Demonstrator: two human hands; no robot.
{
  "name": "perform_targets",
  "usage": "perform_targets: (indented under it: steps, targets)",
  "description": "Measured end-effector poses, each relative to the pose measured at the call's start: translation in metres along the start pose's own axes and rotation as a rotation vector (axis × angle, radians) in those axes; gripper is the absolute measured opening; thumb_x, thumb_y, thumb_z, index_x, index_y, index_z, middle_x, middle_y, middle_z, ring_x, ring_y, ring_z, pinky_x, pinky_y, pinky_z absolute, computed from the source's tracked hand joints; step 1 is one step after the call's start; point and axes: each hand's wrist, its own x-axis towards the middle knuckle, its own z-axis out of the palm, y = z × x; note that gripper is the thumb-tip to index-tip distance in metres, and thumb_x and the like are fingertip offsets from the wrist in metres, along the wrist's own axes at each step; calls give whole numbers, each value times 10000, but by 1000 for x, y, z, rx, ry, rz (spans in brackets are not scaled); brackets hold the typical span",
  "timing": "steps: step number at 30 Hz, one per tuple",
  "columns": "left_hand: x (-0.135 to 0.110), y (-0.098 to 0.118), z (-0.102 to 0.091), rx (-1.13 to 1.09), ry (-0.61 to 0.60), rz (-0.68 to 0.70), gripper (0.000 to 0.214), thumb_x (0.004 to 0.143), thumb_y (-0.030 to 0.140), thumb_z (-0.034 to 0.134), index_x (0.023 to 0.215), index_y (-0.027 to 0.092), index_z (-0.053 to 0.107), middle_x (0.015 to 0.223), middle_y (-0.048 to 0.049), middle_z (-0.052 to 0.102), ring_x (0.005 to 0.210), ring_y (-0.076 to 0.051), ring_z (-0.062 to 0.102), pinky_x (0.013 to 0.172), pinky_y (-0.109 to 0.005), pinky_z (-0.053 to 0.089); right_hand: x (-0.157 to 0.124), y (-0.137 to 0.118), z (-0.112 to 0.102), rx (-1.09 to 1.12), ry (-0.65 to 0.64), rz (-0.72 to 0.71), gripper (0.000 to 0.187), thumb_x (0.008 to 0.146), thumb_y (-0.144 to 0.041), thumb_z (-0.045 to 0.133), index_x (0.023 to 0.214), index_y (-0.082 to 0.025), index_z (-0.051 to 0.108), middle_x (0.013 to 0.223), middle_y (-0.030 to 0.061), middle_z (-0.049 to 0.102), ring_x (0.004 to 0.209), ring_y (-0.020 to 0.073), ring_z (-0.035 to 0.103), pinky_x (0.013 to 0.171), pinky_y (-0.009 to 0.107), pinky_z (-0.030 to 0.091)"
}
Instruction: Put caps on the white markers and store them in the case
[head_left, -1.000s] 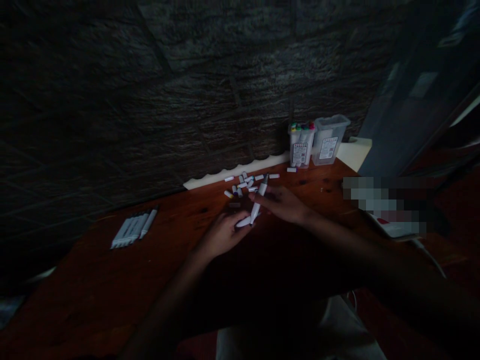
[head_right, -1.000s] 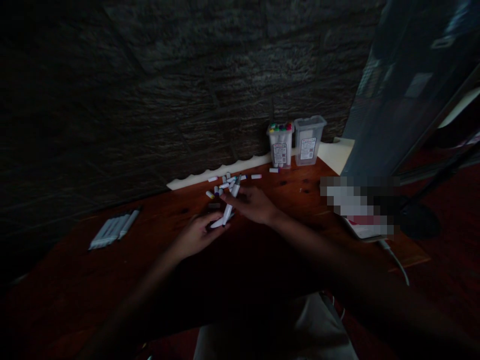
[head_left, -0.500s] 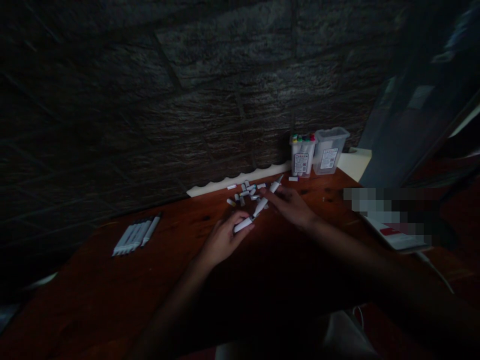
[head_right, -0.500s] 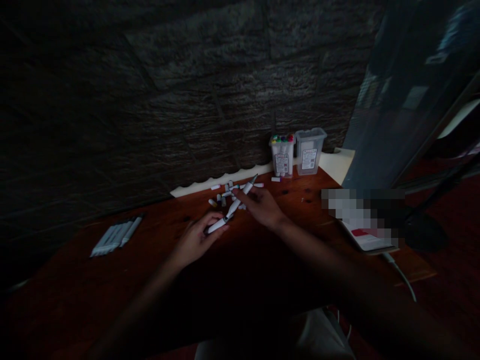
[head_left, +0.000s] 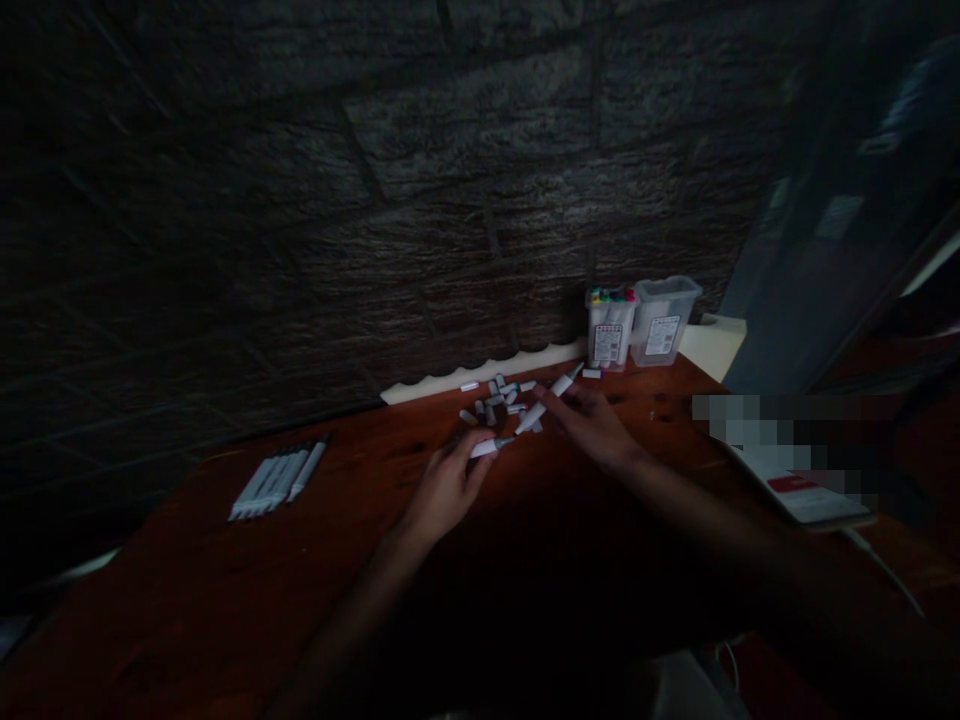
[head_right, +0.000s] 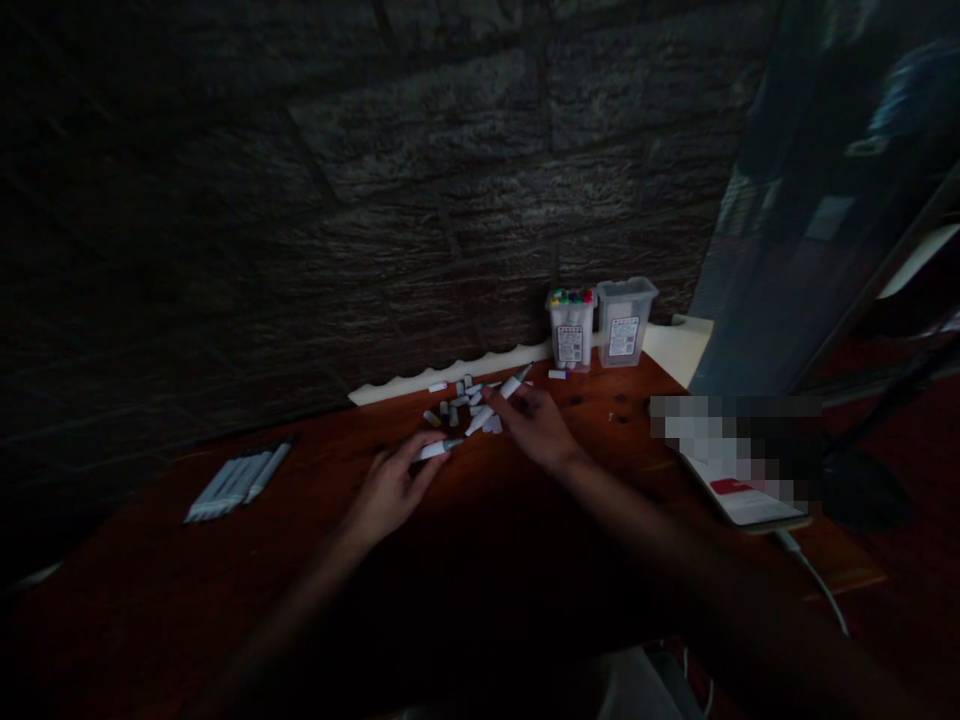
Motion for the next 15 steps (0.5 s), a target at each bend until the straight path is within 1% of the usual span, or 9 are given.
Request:
perform_targets:
  steps: [3, 6, 9, 12, 15]
  targets:
    - [0, 0, -1, 10, 14, -9, 239, 909, 274, 520, 1136, 232, 580, 1052, -48, 700, 928, -202, 666, 867, -350, 519, -3, -2, 3, -1, -28, -8, 361, 794, -543, 599, 804, -185, 643, 660, 6, 560, 560, 115, 451, 511, 263, 344]
    - [1, 0, -2, -3, 36, -36, 233, 911, 282, 518, 1128, 231, 586, 1022, -42, 708, 897, -198, 674, 847, -346, 522, -4, -2, 4, 59, -50, -2, 359, 775, -541, 627, 814, -185, 639, 643, -10, 545, 546, 106, 439, 513, 259, 336]
    - [3, 1, -4, -36, 45, -45, 223, 908, 288, 524, 1111, 225, 590, 987, -43, 716, 899, -203, 678, 843, -355, 521, -4, -1, 4, 90, -43, -1, 359, 746, -543, 658, 777, -187, 626, 631, -19, 539, 538, 105, 440, 514, 258, 340]
    - [3, 1, -5, -49, 39, -54, 222, 907, 297, 530, 1107, 226, 595, 1021, -48, 714, 931, -211, 675, 855, -369, 516, -3, -1, 3, 100, -29, 7, 366, 726, -547, 673, 741, -186, 610, 615, -25, 524, 530, 106, 438, 511, 261, 348]
    - [3, 1, -5, -50, 47, -55, 222, 909, 293, 529, 1105, 228, 609, 1063, -51, 709, 964, -212, 669, 876, -367, 508, -3, -2, 4, 123, -27, 13, 375, 718, -553, 676, 759, -185, 614, 625, -26, 531, 538, 108, 442, 516, 261, 351]
